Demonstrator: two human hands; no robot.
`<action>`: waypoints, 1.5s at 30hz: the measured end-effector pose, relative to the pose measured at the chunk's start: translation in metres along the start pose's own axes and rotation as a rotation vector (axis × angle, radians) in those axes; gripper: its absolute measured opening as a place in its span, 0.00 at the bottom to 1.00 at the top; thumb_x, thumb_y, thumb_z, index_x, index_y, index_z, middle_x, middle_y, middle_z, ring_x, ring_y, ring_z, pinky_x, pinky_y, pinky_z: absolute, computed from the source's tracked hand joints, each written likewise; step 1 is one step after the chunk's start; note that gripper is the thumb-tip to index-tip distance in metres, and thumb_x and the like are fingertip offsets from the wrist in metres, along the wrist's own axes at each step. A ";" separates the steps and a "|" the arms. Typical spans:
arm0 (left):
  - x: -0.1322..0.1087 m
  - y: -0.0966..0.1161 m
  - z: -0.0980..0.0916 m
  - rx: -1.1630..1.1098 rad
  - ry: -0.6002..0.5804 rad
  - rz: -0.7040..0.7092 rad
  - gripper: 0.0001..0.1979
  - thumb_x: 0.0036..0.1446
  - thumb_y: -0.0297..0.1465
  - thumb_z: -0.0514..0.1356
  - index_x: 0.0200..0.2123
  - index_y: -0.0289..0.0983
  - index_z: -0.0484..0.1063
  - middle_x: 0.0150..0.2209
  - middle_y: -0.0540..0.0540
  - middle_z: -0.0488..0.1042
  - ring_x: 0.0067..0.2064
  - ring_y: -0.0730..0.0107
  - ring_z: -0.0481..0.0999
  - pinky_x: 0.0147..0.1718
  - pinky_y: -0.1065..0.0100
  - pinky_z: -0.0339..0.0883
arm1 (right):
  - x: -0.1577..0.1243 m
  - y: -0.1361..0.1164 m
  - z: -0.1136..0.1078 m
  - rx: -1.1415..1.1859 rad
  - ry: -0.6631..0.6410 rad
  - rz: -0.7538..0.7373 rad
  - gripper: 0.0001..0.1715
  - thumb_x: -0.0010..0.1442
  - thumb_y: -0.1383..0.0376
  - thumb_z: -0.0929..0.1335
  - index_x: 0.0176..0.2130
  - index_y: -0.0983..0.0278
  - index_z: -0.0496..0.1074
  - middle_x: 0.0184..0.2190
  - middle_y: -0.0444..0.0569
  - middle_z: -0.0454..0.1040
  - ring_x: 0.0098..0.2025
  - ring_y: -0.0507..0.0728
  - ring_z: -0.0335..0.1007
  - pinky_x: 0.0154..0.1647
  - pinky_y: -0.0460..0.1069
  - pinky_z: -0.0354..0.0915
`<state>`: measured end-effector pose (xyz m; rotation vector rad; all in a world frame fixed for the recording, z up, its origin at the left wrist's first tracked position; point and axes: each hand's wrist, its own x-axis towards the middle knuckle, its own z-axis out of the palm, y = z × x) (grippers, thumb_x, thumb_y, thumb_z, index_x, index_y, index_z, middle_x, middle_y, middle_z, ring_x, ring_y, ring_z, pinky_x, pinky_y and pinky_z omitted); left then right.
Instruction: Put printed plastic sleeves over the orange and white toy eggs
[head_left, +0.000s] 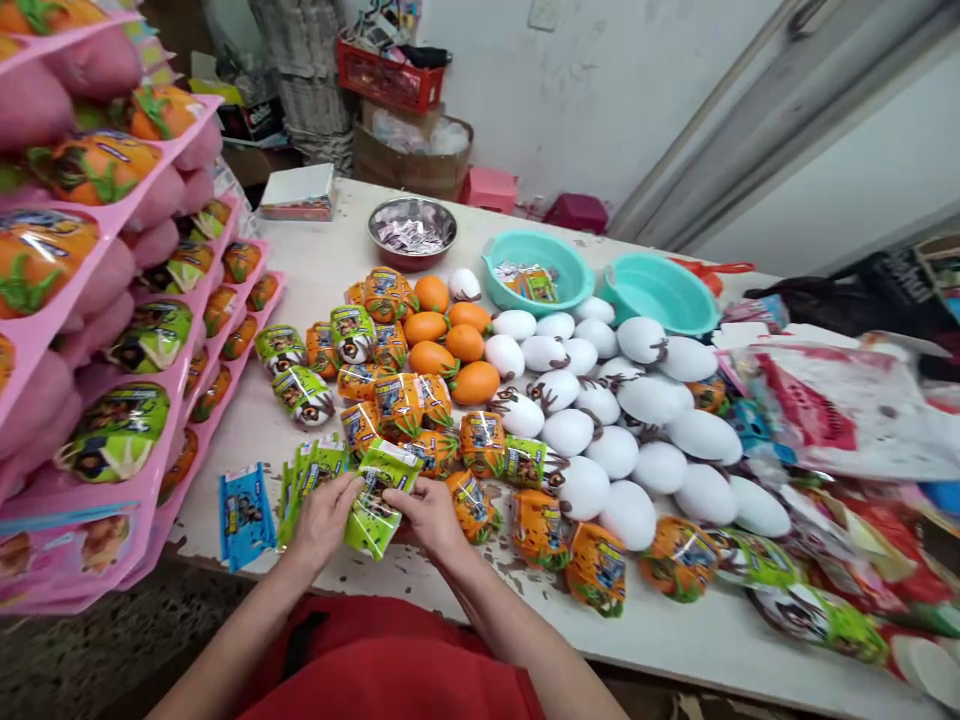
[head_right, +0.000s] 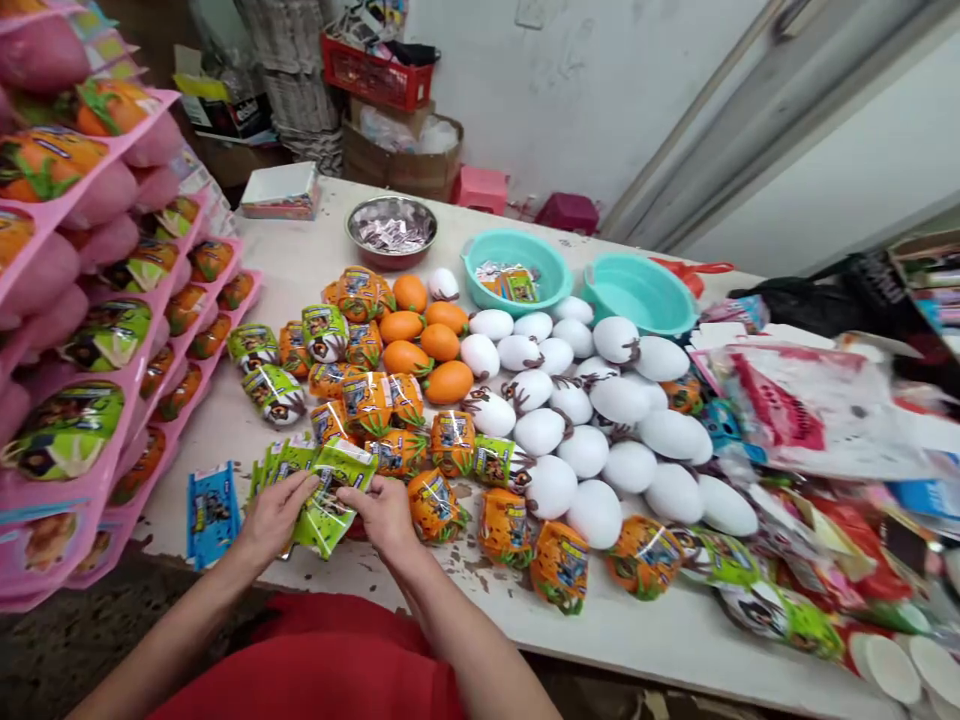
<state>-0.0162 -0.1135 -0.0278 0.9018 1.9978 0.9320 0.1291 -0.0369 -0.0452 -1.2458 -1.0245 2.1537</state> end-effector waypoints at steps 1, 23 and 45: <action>0.005 0.001 0.002 -0.059 -0.006 -0.007 0.20 0.54 0.48 0.54 0.31 0.37 0.76 0.30 0.48 0.77 0.34 0.64 0.73 0.34 0.69 0.65 | 0.000 -0.004 -0.007 -0.026 0.041 -0.027 0.21 0.35 0.54 0.78 0.25 0.67 0.76 0.22 0.45 0.75 0.24 0.53 0.67 0.29 0.48 0.64; 0.041 0.054 0.052 -0.237 -0.407 0.032 0.15 0.49 0.40 0.63 0.20 0.35 0.71 0.20 0.53 0.67 0.26 0.72 0.65 0.27 0.72 0.57 | -0.003 -0.031 -0.094 -0.856 0.447 -0.255 0.09 0.52 0.61 0.66 0.25 0.62 0.71 0.22 0.45 0.72 0.25 0.55 0.65 0.26 0.46 0.56; 0.033 0.034 0.035 -1.057 0.128 -0.448 0.12 0.46 0.27 0.69 0.36 0.36 0.74 0.38 0.46 0.79 0.41 0.70 0.78 0.42 0.73 0.69 | 0.050 -0.137 -0.166 -1.109 0.195 -0.502 0.51 0.44 0.59 0.74 0.62 0.65 0.54 0.56 0.60 0.65 0.54 0.68 0.64 0.54 0.60 0.61</action>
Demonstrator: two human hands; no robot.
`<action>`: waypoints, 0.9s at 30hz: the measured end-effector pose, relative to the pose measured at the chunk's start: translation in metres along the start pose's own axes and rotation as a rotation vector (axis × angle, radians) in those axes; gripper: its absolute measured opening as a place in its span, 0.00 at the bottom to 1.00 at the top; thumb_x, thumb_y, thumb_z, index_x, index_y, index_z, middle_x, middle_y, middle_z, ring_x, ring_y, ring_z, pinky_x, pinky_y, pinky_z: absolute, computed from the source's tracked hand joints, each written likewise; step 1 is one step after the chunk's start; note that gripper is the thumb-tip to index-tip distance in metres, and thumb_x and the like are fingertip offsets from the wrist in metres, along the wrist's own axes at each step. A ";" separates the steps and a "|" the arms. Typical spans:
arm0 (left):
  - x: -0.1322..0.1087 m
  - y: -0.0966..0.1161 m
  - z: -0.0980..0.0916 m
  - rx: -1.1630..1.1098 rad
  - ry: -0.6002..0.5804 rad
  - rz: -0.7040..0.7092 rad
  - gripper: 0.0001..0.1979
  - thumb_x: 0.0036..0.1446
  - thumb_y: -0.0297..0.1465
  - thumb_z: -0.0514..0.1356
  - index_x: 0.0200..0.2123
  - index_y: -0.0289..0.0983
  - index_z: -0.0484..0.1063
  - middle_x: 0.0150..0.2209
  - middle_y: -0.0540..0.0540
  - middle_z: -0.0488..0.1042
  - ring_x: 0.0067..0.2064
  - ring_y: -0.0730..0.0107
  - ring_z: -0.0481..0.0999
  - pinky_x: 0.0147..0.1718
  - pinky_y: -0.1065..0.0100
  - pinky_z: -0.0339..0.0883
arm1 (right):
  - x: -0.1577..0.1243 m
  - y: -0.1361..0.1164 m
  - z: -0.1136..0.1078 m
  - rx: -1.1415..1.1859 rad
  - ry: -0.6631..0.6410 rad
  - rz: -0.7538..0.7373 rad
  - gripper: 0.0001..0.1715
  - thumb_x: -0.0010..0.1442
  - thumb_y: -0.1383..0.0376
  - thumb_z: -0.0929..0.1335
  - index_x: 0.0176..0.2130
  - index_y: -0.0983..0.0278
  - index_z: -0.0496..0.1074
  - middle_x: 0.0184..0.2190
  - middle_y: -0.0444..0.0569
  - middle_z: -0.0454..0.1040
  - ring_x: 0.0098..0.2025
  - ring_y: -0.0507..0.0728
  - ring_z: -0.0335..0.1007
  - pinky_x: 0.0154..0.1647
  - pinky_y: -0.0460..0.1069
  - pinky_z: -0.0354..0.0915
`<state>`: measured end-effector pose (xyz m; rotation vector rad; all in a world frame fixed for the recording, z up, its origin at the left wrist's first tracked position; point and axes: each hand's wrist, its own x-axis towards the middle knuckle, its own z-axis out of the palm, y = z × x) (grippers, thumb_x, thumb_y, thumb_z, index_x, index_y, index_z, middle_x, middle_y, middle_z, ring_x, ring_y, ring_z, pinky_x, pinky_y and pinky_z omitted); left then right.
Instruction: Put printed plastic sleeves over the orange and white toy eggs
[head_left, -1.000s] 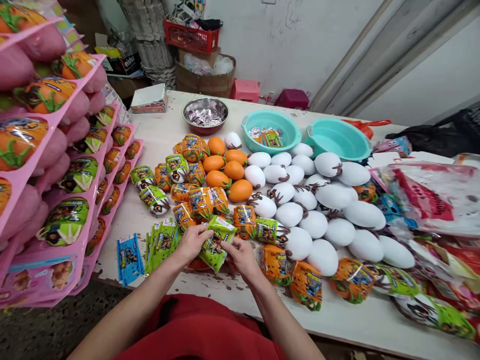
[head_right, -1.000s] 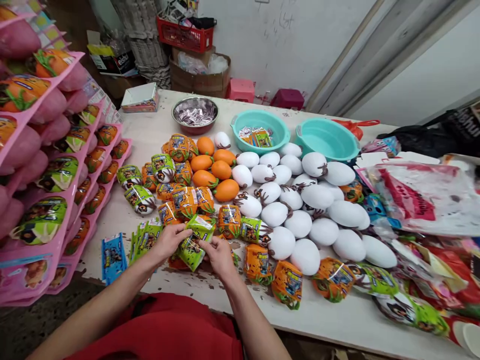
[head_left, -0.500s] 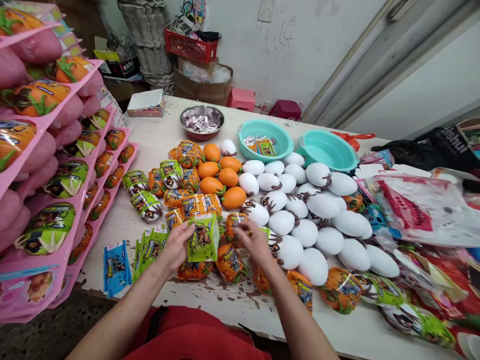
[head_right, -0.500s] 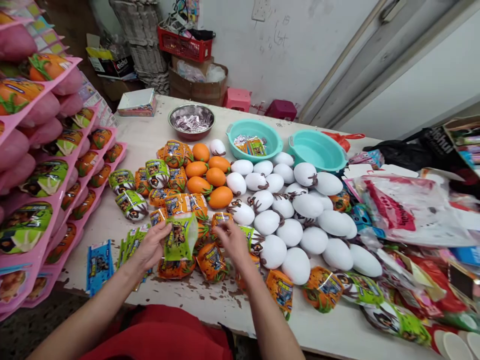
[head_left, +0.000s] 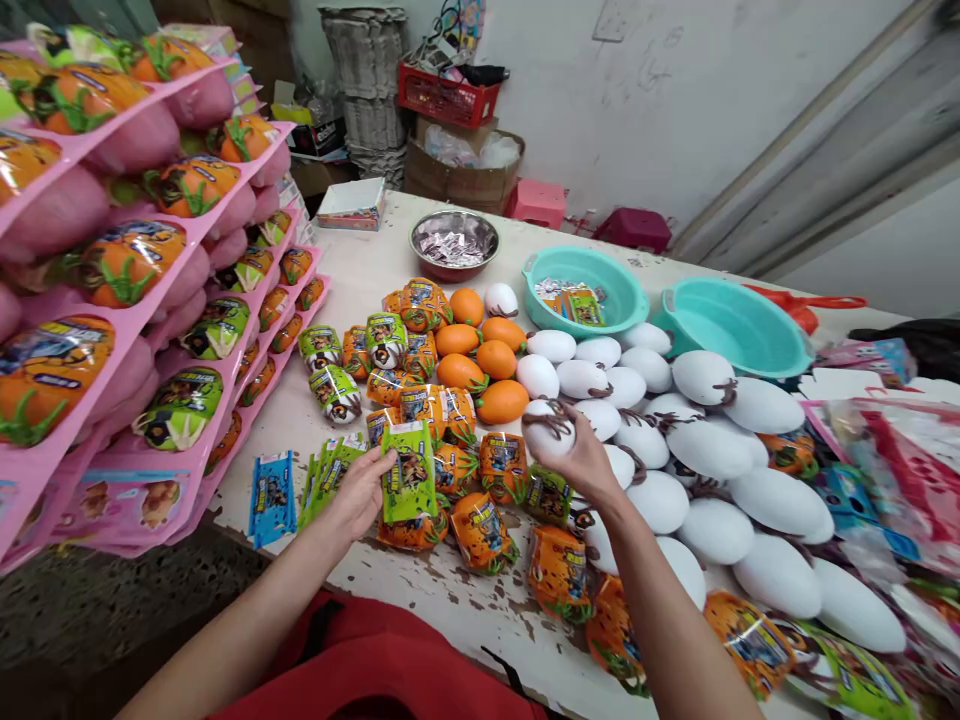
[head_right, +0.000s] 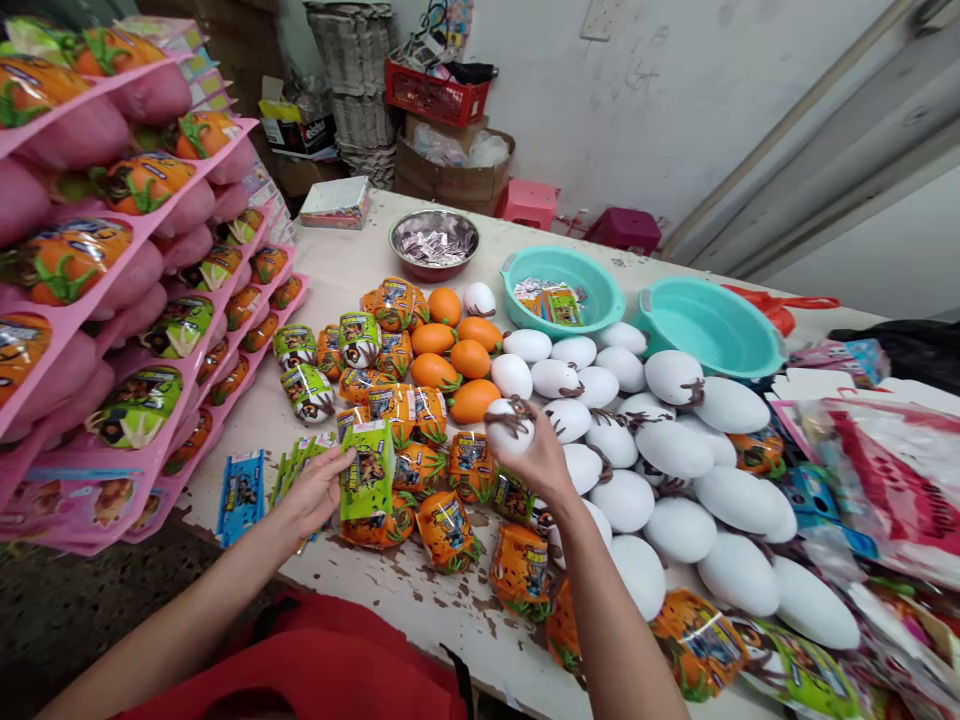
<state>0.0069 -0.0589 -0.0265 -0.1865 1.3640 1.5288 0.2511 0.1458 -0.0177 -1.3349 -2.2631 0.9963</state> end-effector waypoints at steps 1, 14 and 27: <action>-0.003 -0.006 0.005 0.010 0.030 -0.017 0.12 0.45 0.27 0.70 0.34 0.36 0.73 0.36 0.46 0.79 0.40 0.70 0.77 0.41 0.72 0.68 | -0.014 -0.012 0.001 0.126 -0.078 -0.100 0.51 0.44 0.60 0.74 0.63 0.63 0.54 0.57 0.57 0.64 0.55 0.67 0.63 0.57 0.59 0.60; -0.031 -0.048 0.048 -0.105 0.174 0.099 0.16 0.46 0.40 0.66 0.34 0.38 0.68 0.36 0.49 0.73 0.40 0.70 0.71 0.38 0.72 0.64 | -0.114 -0.082 0.121 0.950 0.069 0.467 0.51 0.58 0.44 0.64 0.68 0.55 0.36 0.68 0.50 0.46 0.68 0.65 0.45 0.63 0.64 0.53; -0.018 0.038 -0.005 0.234 -0.264 0.001 0.19 0.39 0.39 0.72 0.29 0.32 0.76 0.25 0.46 0.77 0.26 0.70 0.73 0.30 0.69 0.65 | -0.106 -0.066 0.098 1.385 -0.127 0.809 0.40 0.41 0.51 0.76 0.52 0.58 0.69 0.41 0.50 0.78 0.48 0.68 0.72 0.45 0.64 0.71</action>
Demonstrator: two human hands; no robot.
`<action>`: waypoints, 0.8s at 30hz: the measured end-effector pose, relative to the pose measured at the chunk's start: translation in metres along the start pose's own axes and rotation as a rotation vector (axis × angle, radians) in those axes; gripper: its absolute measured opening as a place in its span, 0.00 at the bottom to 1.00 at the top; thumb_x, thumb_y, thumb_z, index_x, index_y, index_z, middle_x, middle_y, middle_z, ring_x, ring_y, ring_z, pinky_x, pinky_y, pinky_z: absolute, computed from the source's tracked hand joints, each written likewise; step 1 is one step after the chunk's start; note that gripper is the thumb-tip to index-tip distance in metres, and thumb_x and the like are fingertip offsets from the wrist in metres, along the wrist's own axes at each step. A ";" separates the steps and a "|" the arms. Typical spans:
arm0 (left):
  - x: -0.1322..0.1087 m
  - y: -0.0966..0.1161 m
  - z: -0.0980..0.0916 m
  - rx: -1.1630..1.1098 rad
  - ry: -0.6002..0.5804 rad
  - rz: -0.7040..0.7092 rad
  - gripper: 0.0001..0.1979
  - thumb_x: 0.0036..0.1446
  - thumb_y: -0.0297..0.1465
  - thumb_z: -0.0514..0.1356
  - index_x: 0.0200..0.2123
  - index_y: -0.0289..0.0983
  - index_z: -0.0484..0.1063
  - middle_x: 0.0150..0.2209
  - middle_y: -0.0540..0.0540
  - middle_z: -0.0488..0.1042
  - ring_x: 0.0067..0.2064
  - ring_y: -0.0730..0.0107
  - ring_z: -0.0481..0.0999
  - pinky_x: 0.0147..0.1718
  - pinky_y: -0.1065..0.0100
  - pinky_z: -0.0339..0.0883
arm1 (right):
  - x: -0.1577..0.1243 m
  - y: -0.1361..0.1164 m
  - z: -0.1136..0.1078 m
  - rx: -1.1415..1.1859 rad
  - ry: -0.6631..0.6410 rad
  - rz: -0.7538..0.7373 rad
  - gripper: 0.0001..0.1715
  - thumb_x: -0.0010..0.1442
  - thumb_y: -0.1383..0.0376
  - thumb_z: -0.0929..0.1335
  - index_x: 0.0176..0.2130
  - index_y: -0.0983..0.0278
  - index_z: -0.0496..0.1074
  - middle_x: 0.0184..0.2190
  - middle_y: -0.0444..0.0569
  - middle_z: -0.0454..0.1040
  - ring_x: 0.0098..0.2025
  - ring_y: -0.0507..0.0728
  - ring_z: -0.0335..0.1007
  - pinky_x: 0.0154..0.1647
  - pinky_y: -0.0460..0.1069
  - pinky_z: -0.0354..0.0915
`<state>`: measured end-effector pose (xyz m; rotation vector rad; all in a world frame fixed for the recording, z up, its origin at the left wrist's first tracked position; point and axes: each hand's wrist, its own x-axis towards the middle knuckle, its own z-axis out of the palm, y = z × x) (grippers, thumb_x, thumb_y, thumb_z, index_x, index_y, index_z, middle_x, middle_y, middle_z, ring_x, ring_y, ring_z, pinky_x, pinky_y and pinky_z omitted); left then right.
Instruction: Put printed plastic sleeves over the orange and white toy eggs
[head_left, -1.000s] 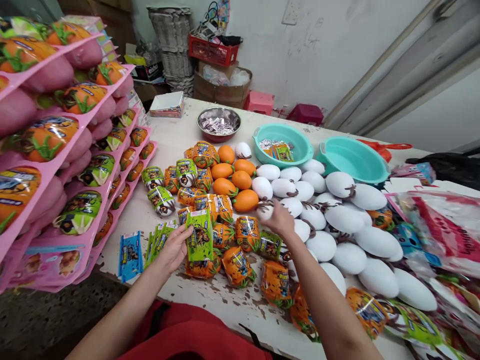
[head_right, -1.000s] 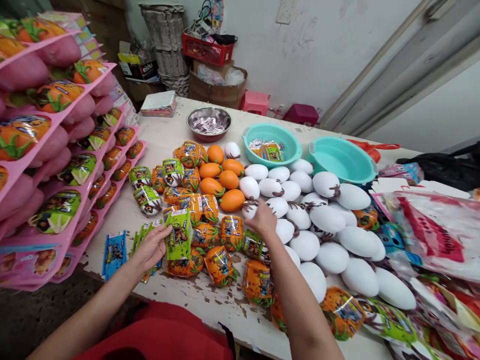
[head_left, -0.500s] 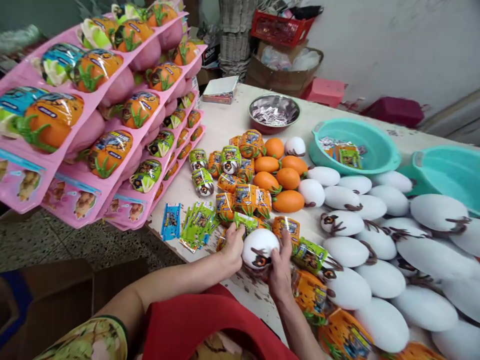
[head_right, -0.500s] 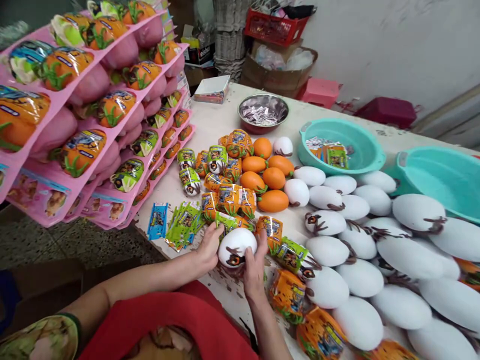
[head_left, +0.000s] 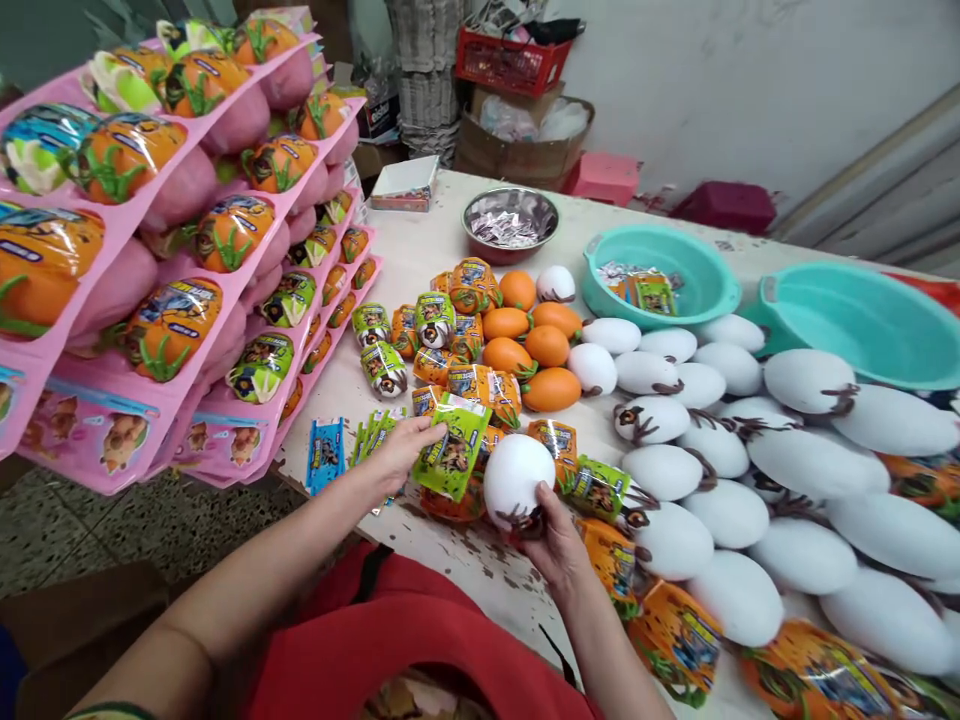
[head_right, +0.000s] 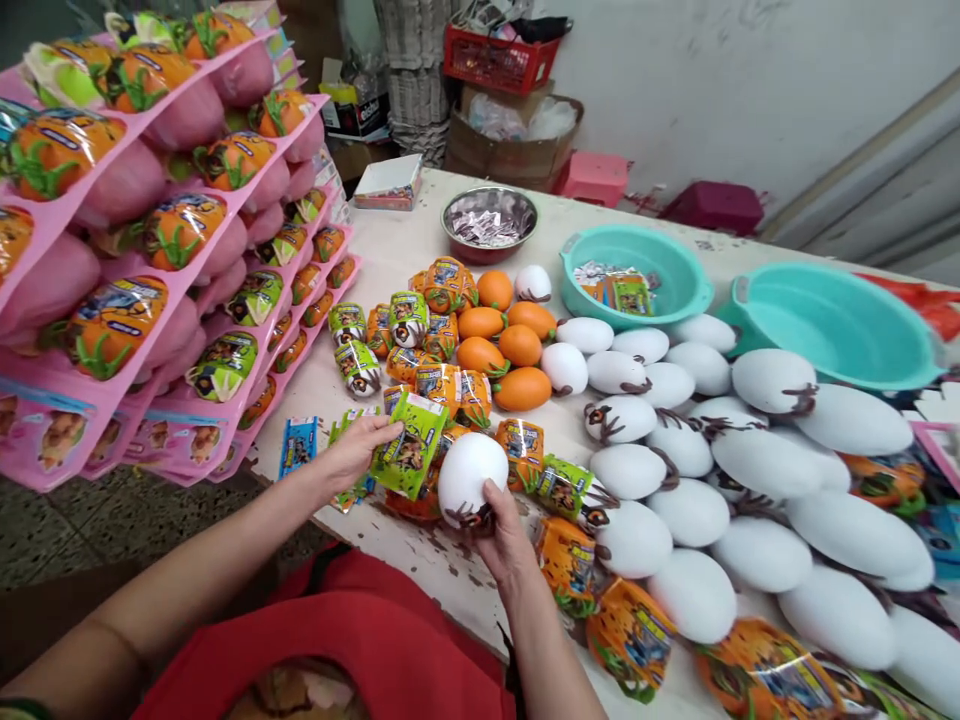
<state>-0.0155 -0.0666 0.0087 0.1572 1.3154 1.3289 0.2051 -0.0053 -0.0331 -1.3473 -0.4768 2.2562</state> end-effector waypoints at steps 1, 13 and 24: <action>0.000 0.004 -0.002 0.021 -0.029 -0.048 0.17 0.39 0.38 0.73 0.29 0.31 0.76 0.25 0.45 0.77 0.26 0.70 0.73 0.31 0.69 0.65 | -0.001 0.000 -0.001 -0.031 -0.019 0.020 0.38 0.42 0.50 0.75 0.50 0.59 0.69 0.41 0.51 0.78 0.46 0.68 0.73 0.44 0.63 0.71; 0.003 0.015 0.000 0.208 -0.168 -0.191 0.12 0.43 0.37 0.71 0.27 0.34 0.78 0.29 0.45 0.79 0.31 0.71 0.73 0.33 0.71 0.65 | -0.023 -0.011 0.004 -0.417 -0.369 -0.003 0.45 0.42 0.58 0.77 0.57 0.61 0.65 0.50 0.51 0.73 0.51 0.63 0.68 0.51 0.55 0.66; -0.011 0.033 0.008 0.416 -0.387 -0.202 0.14 0.46 0.40 0.68 0.32 0.35 0.80 0.33 0.42 0.80 0.32 0.66 0.76 0.35 0.66 0.68 | -0.022 -0.008 0.013 -0.609 -0.515 0.076 0.58 0.41 0.58 0.78 0.64 0.61 0.52 0.57 0.53 0.65 0.55 0.63 0.64 0.56 0.57 0.63</action>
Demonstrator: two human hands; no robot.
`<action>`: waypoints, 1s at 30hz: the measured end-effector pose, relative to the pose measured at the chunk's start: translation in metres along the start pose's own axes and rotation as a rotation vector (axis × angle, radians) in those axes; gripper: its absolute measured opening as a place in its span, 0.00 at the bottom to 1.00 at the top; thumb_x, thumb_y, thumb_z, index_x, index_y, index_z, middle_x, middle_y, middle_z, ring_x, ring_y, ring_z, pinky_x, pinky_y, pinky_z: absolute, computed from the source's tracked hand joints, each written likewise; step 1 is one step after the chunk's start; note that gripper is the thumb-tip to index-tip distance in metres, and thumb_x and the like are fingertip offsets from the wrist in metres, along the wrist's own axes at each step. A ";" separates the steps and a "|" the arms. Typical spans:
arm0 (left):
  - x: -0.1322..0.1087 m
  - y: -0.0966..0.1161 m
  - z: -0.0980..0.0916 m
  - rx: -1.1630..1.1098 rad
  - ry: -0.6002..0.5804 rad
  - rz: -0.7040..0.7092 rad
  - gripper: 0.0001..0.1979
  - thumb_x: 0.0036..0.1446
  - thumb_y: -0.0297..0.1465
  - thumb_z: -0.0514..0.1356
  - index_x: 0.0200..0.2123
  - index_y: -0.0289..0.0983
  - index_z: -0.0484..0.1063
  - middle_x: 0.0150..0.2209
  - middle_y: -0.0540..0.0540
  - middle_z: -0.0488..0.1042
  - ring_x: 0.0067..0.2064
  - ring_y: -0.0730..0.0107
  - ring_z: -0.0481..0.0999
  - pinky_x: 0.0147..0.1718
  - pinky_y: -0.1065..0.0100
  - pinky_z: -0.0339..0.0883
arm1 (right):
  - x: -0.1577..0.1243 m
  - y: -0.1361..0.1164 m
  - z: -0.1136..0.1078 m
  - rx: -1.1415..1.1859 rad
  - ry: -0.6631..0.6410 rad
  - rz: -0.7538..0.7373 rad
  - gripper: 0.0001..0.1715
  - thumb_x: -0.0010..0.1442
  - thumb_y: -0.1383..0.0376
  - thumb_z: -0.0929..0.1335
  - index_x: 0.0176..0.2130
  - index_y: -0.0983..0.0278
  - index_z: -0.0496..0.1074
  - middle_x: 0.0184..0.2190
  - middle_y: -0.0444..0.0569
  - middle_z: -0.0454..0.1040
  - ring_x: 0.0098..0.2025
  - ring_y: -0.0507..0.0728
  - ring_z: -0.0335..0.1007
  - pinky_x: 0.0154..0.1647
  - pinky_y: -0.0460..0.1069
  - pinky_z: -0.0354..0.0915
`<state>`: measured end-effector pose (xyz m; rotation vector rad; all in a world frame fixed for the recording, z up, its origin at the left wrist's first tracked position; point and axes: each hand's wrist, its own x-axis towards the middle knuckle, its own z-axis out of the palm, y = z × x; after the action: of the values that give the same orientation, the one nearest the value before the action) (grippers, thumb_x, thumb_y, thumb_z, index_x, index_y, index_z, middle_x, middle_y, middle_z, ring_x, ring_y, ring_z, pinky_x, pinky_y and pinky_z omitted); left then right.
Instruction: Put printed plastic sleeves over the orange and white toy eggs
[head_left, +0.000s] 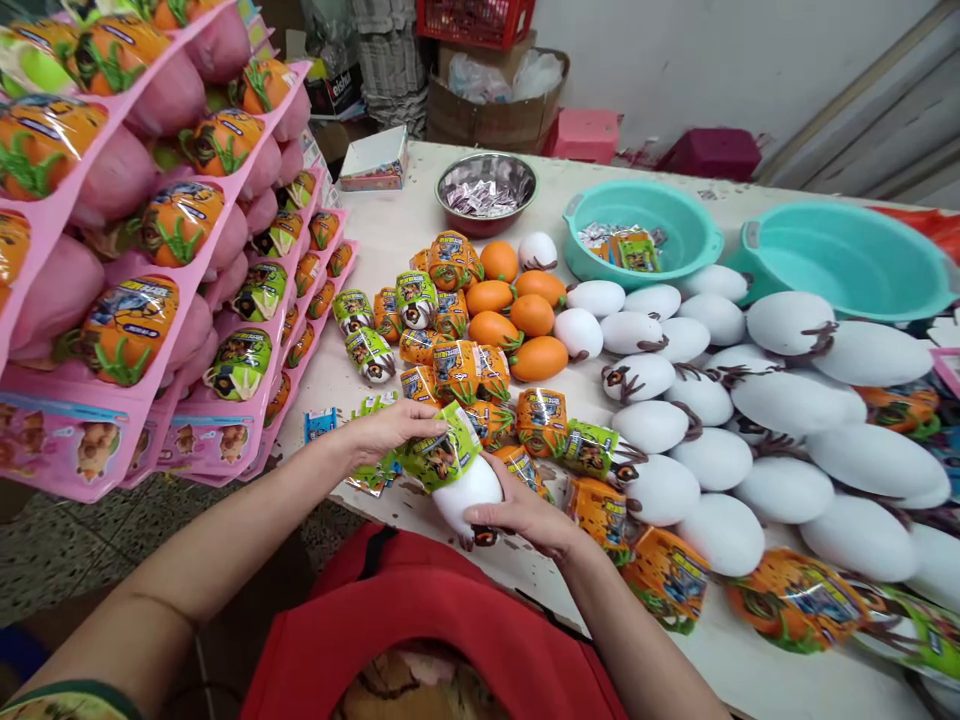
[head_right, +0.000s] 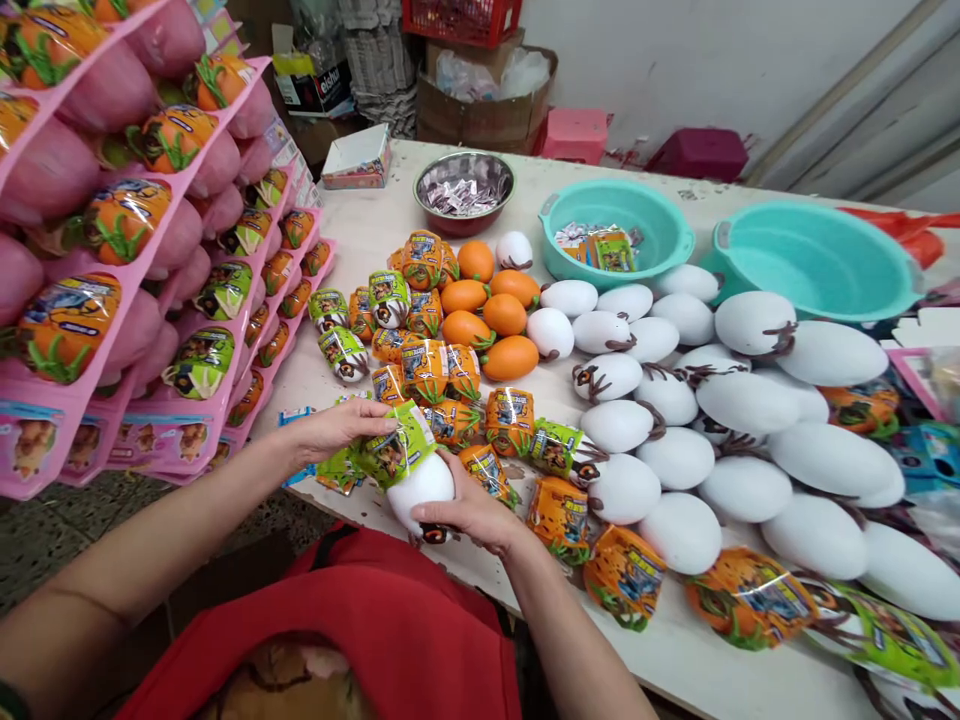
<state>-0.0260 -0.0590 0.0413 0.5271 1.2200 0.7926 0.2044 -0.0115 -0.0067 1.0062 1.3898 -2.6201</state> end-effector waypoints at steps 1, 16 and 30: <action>-0.001 -0.003 -0.003 -0.020 0.018 0.003 0.15 0.46 0.40 0.68 0.33 0.34 0.80 0.34 0.41 0.80 0.33 0.64 0.77 0.36 0.66 0.68 | -0.001 0.000 0.000 0.020 0.021 -0.003 0.58 0.41 0.58 0.78 0.64 0.61 0.52 0.56 0.53 0.66 0.54 0.63 0.65 0.54 0.57 0.64; -0.003 -0.018 0.005 0.130 -0.086 0.002 0.14 0.48 0.39 0.67 0.30 0.33 0.80 0.31 0.42 0.80 0.32 0.65 0.75 0.36 0.65 0.67 | 0.012 0.010 0.020 0.052 -0.075 -0.047 0.51 0.41 0.62 0.78 0.60 0.63 0.59 0.51 0.52 0.72 0.50 0.61 0.69 0.54 0.56 0.64; -0.030 -0.056 0.015 -0.010 -0.037 -0.135 0.31 0.42 0.40 0.70 0.51 0.36 0.71 0.43 0.41 0.77 0.38 0.63 0.76 0.33 0.68 0.68 | -0.011 0.036 0.053 0.348 0.233 -0.152 0.44 0.43 0.50 0.77 0.55 0.60 0.63 0.53 0.54 0.71 0.55 0.64 0.66 0.57 0.58 0.61</action>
<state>-0.0014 -0.1165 0.0233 0.4444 1.2041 0.6714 0.1957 -0.0759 -0.0064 1.3287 1.1026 -3.0133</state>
